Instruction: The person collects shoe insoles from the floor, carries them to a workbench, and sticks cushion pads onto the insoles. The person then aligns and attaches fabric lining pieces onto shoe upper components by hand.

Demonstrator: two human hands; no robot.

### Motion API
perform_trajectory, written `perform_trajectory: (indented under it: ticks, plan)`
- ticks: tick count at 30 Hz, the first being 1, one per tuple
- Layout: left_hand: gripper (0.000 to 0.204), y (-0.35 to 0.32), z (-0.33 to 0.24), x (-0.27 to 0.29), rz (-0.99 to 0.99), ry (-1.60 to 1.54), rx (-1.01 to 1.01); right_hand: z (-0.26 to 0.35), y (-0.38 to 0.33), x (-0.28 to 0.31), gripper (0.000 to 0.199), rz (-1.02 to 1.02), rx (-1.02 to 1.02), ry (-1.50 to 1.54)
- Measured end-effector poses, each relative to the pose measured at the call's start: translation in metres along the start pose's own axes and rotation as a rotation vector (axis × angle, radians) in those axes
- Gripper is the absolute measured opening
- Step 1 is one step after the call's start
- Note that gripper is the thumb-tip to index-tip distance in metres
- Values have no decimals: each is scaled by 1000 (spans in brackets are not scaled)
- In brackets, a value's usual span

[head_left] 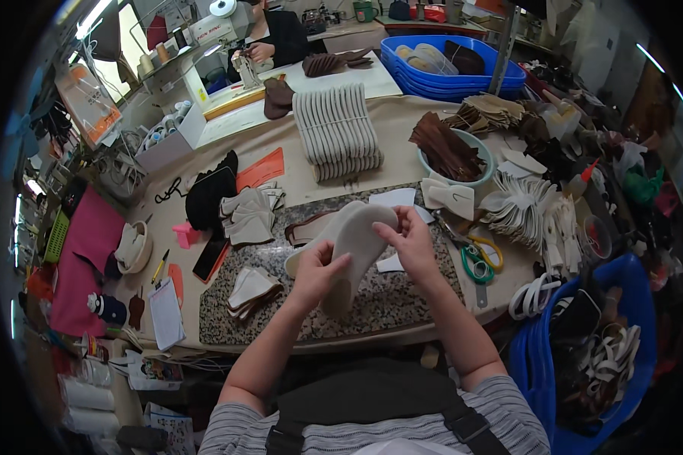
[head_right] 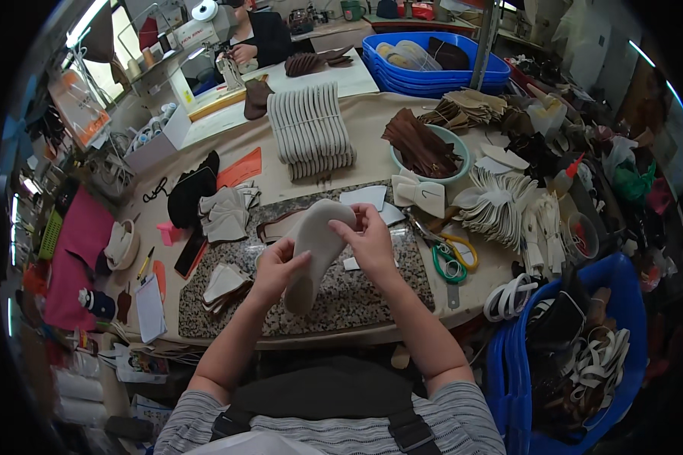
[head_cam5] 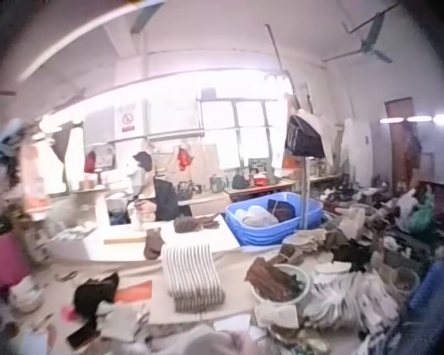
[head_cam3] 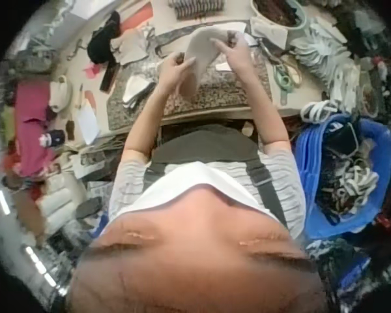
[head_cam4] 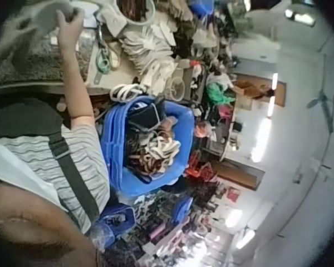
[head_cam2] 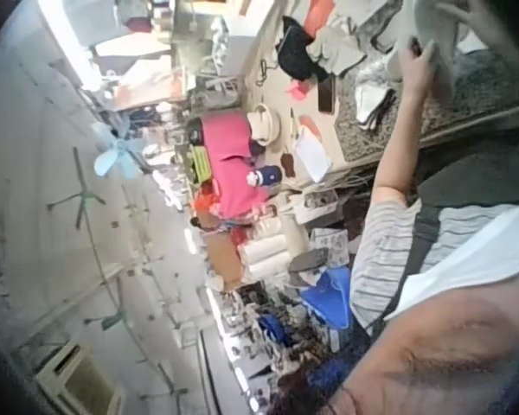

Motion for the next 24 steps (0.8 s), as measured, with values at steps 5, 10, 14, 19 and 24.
perform_trajectory:
  ticks: [5,10,14,19,24]
  plan:
    - [20,53,-25,-21,-53,-389,93,-43,-17,-4,45,85,28,-36]
    - [24,154,-36,-10,-208,334,-243,-25,-21,40,45,-103,-22,-154]
    - [26,245,-44,43,-350,1170,-644,-27,-7,69,43,-37,-13,-158]
    - [47,248,-67,9,418,1152,243,-8,-34,123,44,-160,-143,-122]
    - [70,167,-5,-4,487,940,-69,-24,-32,136,53,-118,-195,-282]
Point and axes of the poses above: each hand's wrist, its own y-axis towards the middle knuckle, its own x-axis out of the back of the hand, z = x × y, the point moved 5 cm from there along y, towards the middle knuckle, and after that the axes turned 5 degrees about -x, right-handed, at the moved point
